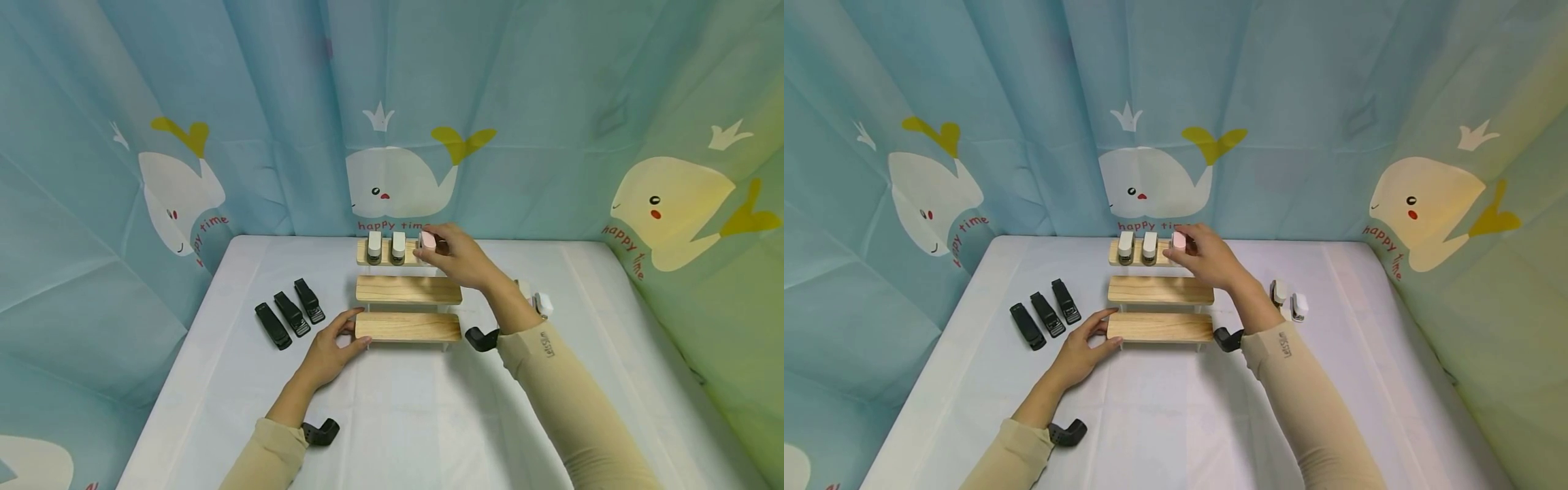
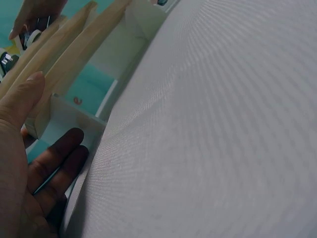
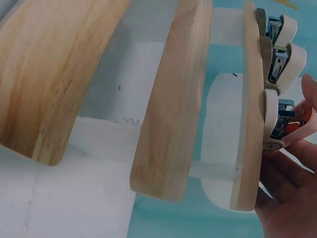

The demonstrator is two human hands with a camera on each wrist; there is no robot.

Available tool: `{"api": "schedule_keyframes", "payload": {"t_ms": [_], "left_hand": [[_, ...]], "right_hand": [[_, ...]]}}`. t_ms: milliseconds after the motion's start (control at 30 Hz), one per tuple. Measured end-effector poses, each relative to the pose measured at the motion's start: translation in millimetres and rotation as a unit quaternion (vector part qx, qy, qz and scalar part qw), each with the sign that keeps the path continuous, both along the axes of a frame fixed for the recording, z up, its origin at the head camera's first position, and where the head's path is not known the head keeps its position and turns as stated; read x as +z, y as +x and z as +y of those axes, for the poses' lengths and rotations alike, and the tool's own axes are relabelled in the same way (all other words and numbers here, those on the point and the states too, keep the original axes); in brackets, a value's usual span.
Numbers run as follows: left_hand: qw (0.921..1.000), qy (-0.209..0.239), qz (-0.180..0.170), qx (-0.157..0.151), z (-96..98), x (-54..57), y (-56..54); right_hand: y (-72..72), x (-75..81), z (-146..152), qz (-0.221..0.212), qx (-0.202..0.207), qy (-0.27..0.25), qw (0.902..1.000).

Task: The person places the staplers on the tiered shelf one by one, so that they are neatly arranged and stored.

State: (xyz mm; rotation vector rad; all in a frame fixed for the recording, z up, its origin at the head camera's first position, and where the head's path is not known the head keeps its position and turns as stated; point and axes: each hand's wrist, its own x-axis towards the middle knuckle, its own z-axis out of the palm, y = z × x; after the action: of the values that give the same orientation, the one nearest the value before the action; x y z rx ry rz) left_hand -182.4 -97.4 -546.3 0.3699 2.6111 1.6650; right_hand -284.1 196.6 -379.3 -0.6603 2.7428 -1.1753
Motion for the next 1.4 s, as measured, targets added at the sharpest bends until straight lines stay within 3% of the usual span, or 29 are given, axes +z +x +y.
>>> {"api": "schedule_keyframes", "payload": {"t_ms": [433,867,1400], "left_hand": [[1.0000,0.006,-0.004,-0.003,0.3,-1.0,0.6],[1.0000,0.002,-0.008,-0.003,0.7,0.9,1.3],[1.0000,-0.002,0.001,0.000,-0.6,0.2,-0.5]], "right_hand": [[-2.3,-3.2,-7.4,-0.003,0.005,-0.016,0.9999],[-4.1,-4.7,-7.5,0.013,0.001,0.014,0.9998],[-5.2,-8.1,-7.9,0.015,0.011,-0.005,0.9998]]}}
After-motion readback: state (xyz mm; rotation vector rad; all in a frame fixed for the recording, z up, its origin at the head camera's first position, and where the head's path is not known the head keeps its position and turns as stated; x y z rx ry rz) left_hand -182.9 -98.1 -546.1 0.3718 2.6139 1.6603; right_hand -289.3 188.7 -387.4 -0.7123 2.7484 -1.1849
